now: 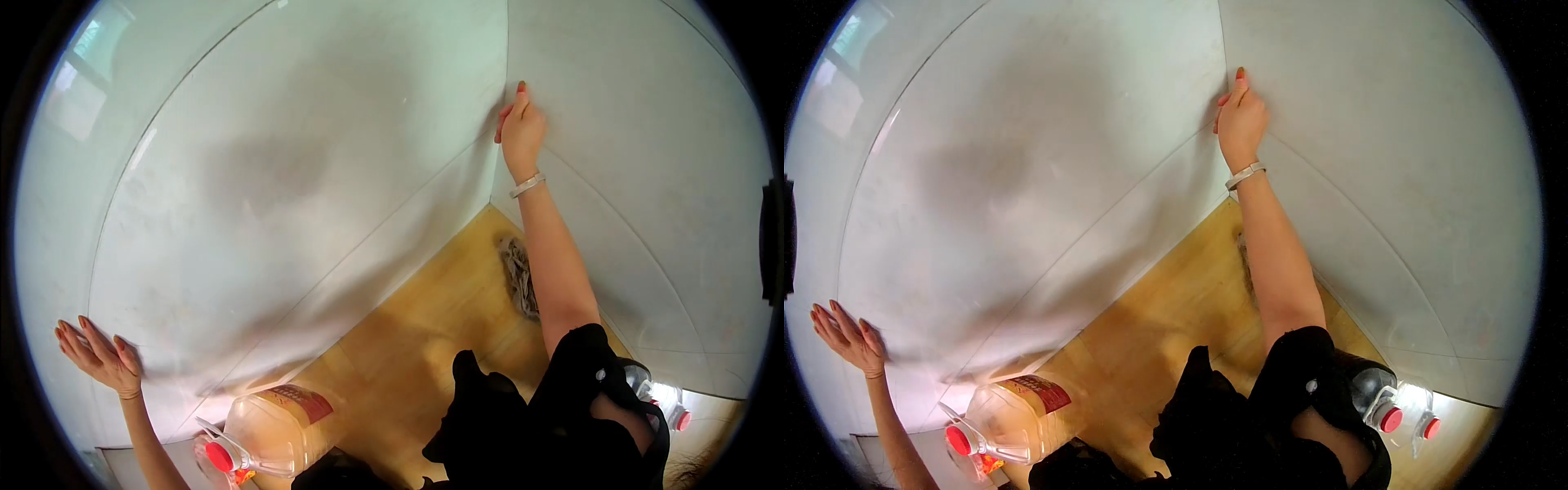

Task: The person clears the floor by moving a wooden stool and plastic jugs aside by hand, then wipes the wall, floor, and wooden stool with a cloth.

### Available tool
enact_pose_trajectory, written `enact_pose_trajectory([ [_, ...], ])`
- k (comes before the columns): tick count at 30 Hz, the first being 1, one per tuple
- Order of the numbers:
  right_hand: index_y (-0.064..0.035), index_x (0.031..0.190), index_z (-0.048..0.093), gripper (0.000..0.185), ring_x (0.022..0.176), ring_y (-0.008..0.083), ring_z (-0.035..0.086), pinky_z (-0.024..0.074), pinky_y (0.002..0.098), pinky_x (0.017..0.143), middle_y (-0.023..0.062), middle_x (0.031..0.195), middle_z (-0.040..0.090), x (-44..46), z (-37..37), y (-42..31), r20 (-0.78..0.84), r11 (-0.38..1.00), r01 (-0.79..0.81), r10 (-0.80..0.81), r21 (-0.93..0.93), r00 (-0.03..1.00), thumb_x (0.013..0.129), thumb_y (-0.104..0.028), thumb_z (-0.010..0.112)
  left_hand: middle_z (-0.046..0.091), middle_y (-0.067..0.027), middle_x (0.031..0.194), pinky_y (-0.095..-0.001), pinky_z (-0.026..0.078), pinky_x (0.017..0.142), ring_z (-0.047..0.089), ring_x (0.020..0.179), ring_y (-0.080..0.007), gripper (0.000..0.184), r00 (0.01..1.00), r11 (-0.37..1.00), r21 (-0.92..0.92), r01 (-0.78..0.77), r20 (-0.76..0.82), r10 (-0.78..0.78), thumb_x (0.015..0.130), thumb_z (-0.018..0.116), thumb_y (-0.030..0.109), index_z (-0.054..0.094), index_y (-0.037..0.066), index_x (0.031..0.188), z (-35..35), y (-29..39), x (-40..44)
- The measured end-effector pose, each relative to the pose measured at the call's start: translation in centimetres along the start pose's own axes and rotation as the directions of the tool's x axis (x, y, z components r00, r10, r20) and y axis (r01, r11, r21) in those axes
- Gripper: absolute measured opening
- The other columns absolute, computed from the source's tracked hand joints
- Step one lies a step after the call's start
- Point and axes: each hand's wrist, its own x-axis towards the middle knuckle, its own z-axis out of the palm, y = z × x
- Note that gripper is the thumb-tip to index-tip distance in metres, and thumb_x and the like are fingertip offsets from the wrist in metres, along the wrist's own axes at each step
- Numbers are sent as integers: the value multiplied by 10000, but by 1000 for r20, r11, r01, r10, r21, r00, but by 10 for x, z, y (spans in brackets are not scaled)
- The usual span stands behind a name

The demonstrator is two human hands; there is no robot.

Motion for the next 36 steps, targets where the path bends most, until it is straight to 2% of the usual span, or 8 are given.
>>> enact_pose_trajectory([
  [2,-18,507,458,534,274,139,408,326,277,305,41,348,390,-1,4,-2,-18,1000,-5,5,5,1000,928,-304,297,292,-234,1326,-476,187,1011,275,1230,-385,497,1000,1000,5,-2,-4,2,890,311,329,411,-18,1232,1,-1,-2],
  [4,-11,523,445,517,269,140,389,322,278,304,43,358,390,0,7,1,-34,982,-98,104,159,994,928,-294,295,295,-234,1324,-477,188,1010,278,1229,-384,498,1000,1000,-5,14,-1,-14,889,314,330,414,-22,1228,2,-2,-4],
  [10,-7,546,439,493,286,133,385,319,279,310,45,388,410,6,7,-20,-26,994,66,-64,82,998,926,-288,299,303,-231,1320,-478,192,1007,282,1227,-381,505,1000,1000,-2,12,4,-12,888,320,338,413,-24,1228,1,-3,-4],
  [14,-19,539,438,500,305,129,405,322,283,313,41,385,404,5,6,3,50,987,53,-62,154,997,927,-298,293,301,-228,1323,-478,191,1008,283,1226,-379,507,1000,1000,22,17,1,-17,887,323,343,413,-19,1230,2,-3,-5],
  [20,-17,539,442,503,301,128,401,327,276,311,34,384,396,2,0,-14,-30,996,70,-68,61,997,931,-293,291,302,-223,1323,-477,188,1009,282,1227,-377,509,1000,1000,-2,8,13,-8,887,322,352,414,-11,1233,1,-6,-5],
  [24,-19,539,451,491,303,129,410,334,280,316,37,389,404,-1,2,-8,13,997,-48,47,60,999,929,-269,287,305,-222,1322,-481,194,1006,282,1227,-376,509,999,999,28,32,28,-33,887,320,355,418,-8,1231,0,-4,-6],
  [26,-17,545,449,486,304,132,411,338,279,324,41,394,410,-1,0,-15,16,999,38,-38,30,999,930,-267,289,304,-222,1322,-482,197,1004,282,1227,-376,509,999,1000,1,31,31,-31,886,322,356,419,-6,1230,-2,-4,-7],
  [36,-19,578,462,481,315,136,415,345,278,339,47,420,434,4,3,-5,35,998,56,-56,11,998,931,-285,273,298,-226,1325,-481,194,1006,276,1229,-379,510,1000,1000,6,-5,17,5,882,336,351,412,-11,1234,1,-7,-6],
])
